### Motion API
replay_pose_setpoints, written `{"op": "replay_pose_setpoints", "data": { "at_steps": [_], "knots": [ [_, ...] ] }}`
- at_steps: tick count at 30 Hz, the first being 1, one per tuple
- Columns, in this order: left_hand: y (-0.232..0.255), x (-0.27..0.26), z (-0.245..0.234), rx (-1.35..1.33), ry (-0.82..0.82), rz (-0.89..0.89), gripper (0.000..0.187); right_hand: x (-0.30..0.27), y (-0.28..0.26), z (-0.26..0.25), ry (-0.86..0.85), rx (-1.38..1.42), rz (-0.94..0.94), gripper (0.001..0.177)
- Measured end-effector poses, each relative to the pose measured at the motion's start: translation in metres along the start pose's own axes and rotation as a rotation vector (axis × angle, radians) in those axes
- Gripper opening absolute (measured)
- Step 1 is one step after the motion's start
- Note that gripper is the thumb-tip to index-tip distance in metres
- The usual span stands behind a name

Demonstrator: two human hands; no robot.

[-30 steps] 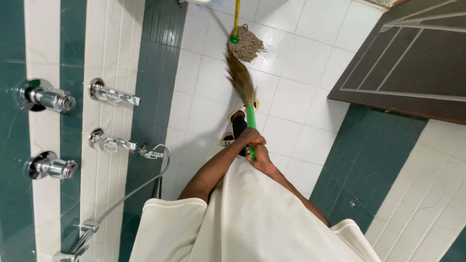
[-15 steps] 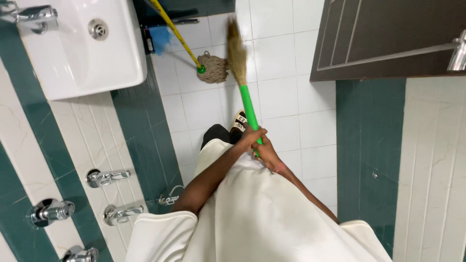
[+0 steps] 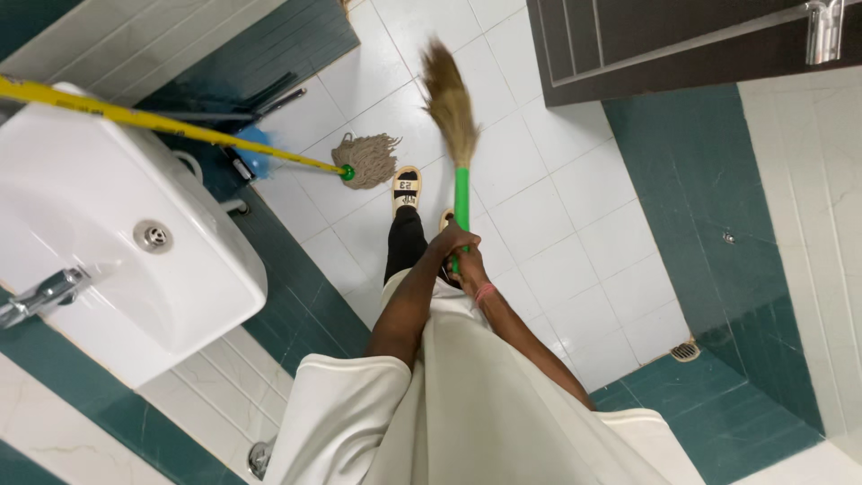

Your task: The person sweeps the tiled floor of a bathroom using a broom, moving the broom across the tiles and around the base of a toilet and sink.

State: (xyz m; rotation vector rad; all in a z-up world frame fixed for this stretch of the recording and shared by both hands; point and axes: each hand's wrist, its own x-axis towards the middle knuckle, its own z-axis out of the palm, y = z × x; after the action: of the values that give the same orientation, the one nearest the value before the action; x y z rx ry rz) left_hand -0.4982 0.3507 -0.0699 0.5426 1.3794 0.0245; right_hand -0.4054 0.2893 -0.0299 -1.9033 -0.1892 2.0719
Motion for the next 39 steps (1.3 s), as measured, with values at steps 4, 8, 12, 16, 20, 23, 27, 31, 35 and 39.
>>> {"op": "replay_pose_setpoints", "data": {
  "at_steps": [4, 8, 12, 16, 20, 23, 27, 31, 35, 39],
  "knots": [
    [0.026, 0.005, 0.006, -0.094, -0.100, 0.096, 0.096, -0.013, -0.022, -0.001, 0.080, 0.054, -0.123, 0.024],
    [0.010, -0.012, 0.008, -0.072, -0.031, 0.225, 0.098, -0.068, -0.040, 0.022, 0.135, -0.075, -0.140, 0.040],
    [0.000, -0.018, -0.018, -0.130, 0.155, 0.284, 0.089, -0.063, -0.055, 0.049, 0.072, -0.216, -0.106, 0.069],
    [0.018, -0.001, -0.079, -0.280, 0.250, 0.251, 0.086, 0.010, -0.068, 0.070, -0.022, -0.315, -0.114, 0.049],
    [0.056, 0.028, -0.150, -0.228, 0.208, 0.080, 0.093, 0.078, -0.094, 0.112, -0.150, -0.110, -0.038, 0.029],
    [0.091, 0.053, -0.196, 0.031, 0.139, -0.062, 0.110, 0.111, -0.109, 0.144, -0.138, 0.029, -0.064, 0.027],
    [0.142, 0.090, -0.208, 0.177, -0.004, 0.033, 0.098, 0.150, -0.138, 0.149, -0.083, 0.181, -0.103, 0.026],
    [0.197, 0.138, -0.199, 0.405, 0.011, 0.016, 0.110, 0.177, -0.189, 0.133, -0.065, 0.337, -0.163, 0.026],
    [0.232, 0.182, -0.176, 0.542, -0.002, 0.092, 0.102, 0.176, -0.228, 0.115, -0.034, 0.516, -0.202, 0.017],
    [0.236, 0.187, -0.143, 0.637, -0.057, 0.125, 0.108, 0.134, -0.216, 0.091, -0.011, 0.619, -0.249, 0.015]
  ]
}}
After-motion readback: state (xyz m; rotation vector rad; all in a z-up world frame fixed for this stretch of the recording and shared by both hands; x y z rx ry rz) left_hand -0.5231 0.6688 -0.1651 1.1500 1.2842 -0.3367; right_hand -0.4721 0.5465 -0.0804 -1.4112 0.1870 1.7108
